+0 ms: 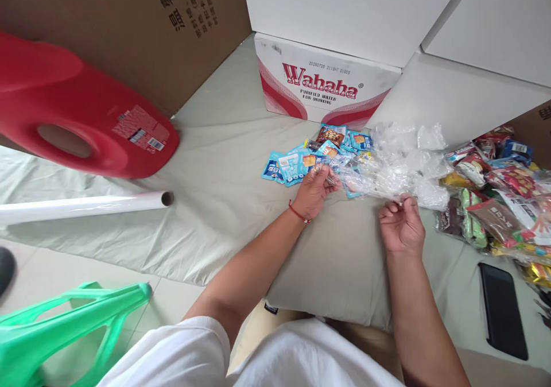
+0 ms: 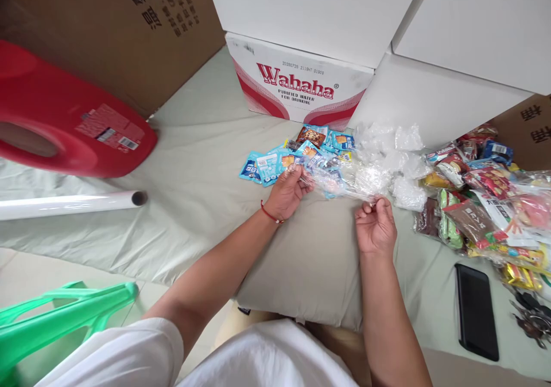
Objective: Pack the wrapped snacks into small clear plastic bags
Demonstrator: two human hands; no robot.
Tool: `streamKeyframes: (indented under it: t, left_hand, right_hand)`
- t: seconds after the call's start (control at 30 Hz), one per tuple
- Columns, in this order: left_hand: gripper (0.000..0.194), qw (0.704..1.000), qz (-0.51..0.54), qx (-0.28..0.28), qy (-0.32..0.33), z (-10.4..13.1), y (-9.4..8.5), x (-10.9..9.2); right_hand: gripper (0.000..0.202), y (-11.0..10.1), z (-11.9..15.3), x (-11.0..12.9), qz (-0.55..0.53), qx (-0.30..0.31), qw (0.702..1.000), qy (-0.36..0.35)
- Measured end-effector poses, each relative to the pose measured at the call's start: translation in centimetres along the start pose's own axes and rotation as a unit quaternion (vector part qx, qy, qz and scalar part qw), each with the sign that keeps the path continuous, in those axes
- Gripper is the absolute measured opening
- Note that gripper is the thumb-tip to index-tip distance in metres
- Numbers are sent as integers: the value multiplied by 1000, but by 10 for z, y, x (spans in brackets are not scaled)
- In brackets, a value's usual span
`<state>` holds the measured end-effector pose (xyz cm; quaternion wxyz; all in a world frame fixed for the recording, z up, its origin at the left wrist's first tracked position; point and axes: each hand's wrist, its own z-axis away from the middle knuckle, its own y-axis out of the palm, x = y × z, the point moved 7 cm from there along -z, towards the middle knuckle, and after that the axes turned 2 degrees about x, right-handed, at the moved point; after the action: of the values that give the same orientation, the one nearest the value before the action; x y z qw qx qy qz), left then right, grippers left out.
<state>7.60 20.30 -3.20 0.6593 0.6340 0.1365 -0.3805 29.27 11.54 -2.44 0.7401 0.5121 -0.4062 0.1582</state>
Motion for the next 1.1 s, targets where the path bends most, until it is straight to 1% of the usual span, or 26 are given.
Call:
streamKeyframes:
  t: [0.07, 0.17, 0.2, 0.27, 0.37, 0.47, 0.53, 0.6, 0.67, 0.73, 0.83, 0.9, 0.97, 1.0, 1.1]
  left_hand:
    - [50, 1000, 2, -22, 15, -3, -5, -4]
    - [41, 997, 40, -59, 38, -8, -14, -12]
    - [38, 995, 58, -70, 39, -9, -17, -14]
    - [33, 992, 87, -83, 22, -10, -22, -18]
    - [28, 989, 124, -80, -16, -9, -25, -21]
    - [19, 985, 166, -48, -6, -8, -23, -28]
    - [17, 984, 174, -32, -9, -8, -21, -28]
    - [17, 987, 154, -37, -22, -9, -22, -25]
    - [22, 992, 107, -66, -11, -11, -26, -23]
    - [29, 994, 36, -98, 34, -11, -30, -23]
    - [36, 981, -75, -136, 113, -9, -32, -25]
    - [39, 971, -120, -156, 133, -7, -32, -25]
    - [38, 970, -139, -162, 118, -8, -33, -25]
    - [37, 972, -146, -153, 100, -9, -33, -25]
    - [40, 981, -166, -96, 29, -11, -30, -31]
  right_hand:
    - [32, 1, 1, 1, 27, 1, 1000, -6]
    - [34, 0, 2, 2, 49, -6, 999, -12]
    - [34, -1, 2, 3, 49, -8, 999, -10]
    - [34, -2, 1, 5, 45, -9, 999, -7]
    - [31, -3, 0, 10, 37, -5, 999, -5]
    - [28, -5, -1, 14, 32, -8, 999, -4]
    - [27, -8, -2, 16, 30, -17, 999, -5]
    - [27, -10, -3, 17, 30, -24, 999, -8]
    - [26, -11, -3, 17, 31, -27, 999, -9]
    - [26, -11, -3, 17, 35, -28, 999, -10]
    - [24, -8, -2, 16, 57, -29, 998, -20]
    - [24, -8, -1, 17, 75, -40, 996, -40]
    - [24, -9, 0, 19, 83, -58, 993, -64]
    - [24, -11, -1, 21, 80, -66, 992, -71]
    - [24, -19, -5, 22, 56, -78, 994, -54]
